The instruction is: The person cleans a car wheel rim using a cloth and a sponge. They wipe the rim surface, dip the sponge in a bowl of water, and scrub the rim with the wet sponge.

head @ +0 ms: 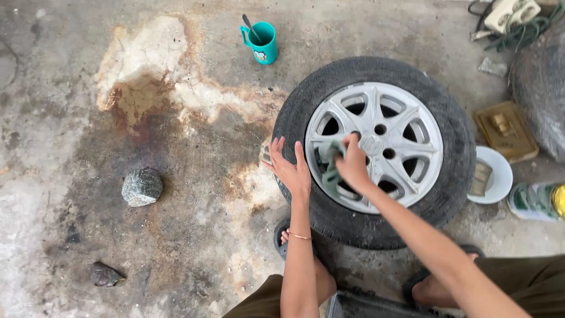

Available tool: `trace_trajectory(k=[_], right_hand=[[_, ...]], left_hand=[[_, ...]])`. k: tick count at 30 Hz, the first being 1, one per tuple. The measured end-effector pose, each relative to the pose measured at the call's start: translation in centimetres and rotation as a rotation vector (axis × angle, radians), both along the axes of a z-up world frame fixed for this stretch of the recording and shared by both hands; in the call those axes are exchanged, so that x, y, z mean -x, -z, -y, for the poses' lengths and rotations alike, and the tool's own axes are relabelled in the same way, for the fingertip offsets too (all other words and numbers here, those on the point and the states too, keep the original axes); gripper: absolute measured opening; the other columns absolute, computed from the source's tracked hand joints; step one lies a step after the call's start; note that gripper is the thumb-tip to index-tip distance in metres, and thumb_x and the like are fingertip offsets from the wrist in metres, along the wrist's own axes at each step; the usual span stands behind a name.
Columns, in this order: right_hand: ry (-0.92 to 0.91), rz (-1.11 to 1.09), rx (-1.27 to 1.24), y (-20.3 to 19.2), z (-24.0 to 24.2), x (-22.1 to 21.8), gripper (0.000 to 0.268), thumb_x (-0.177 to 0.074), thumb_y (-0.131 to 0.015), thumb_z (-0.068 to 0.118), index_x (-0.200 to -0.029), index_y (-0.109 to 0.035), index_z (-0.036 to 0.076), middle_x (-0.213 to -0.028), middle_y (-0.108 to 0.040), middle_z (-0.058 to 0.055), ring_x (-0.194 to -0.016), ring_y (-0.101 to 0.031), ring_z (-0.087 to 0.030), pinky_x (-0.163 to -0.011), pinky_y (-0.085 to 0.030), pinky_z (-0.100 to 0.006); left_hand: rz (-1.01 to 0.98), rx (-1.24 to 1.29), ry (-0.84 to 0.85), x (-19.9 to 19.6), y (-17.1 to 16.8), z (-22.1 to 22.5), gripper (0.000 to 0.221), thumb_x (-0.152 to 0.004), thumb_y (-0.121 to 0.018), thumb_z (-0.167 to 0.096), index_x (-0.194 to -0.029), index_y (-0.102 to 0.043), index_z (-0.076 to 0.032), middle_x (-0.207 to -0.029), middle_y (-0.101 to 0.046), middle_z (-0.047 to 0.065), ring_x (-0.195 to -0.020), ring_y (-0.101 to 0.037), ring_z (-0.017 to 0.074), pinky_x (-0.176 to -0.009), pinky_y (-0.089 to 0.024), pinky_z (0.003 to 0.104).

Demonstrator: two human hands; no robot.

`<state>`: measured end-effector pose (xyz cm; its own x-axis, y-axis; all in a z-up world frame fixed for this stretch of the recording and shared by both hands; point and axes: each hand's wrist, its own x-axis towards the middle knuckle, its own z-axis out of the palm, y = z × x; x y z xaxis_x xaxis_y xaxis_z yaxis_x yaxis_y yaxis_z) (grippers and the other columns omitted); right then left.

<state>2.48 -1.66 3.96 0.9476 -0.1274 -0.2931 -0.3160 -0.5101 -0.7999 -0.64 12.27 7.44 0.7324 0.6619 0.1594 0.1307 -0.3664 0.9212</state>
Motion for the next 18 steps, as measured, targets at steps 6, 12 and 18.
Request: trace_trajectory(k=[6,12,18], right_hand=[[-0.211,-0.019,0.076,3.8,0.6,-2.9,0.046,-0.084,-0.074,0.009,-0.120,-0.046,0.019,-0.122,-0.065,-0.026,-0.116,-0.062,-0.049,-0.102,-0.048,-0.055],[-0.199,0.429,0.052,-0.5,1.3,-8.4,0.055,-0.074,-0.066,-0.012,-0.123,-0.056,0.011,-0.108,-0.065,-0.018,-0.104,-0.066,-0.044,-0.092,-0.052,-0.053],[-0.903,1.127,1.004,2.9,-0.3,-11.3,0.029,-0.081,-0.068,0.003,-0.101,-0.050,0.014,-0.060,-0.065,-0.003,-0.081,-0.068,-0.023,-0.065,-0.058,-0.034]], left_hand=[[0.022,0.025,0.040,0.1,-0.3,0.7,0.056,-0.101,-0.063,-0.040,-0.141,-0.047,-0.003,-0.136,-0.066,0.014,-0.148,-0.036,0.0384,-0.122,0.005,0.064],[0.018,0.033,-0.026,-0.1,0.7,0.9,0.046,-0.103,-0.060,-0.032,-0.138,-0.046,-0.005,-0.134,-0.066,0.011,-0.147,-0.038,0.0364,-0.122,-0.001,0.064],[0.048,0.044,-0.053,-1.0,1.3,1.0,0.041,-0.102,-0.063,-0.027,-0.135,-0.047,-0.008,-0.130,-0.067,0.004,-0.144,-0.039,0.0330,-0.121,0.001,0.065]])
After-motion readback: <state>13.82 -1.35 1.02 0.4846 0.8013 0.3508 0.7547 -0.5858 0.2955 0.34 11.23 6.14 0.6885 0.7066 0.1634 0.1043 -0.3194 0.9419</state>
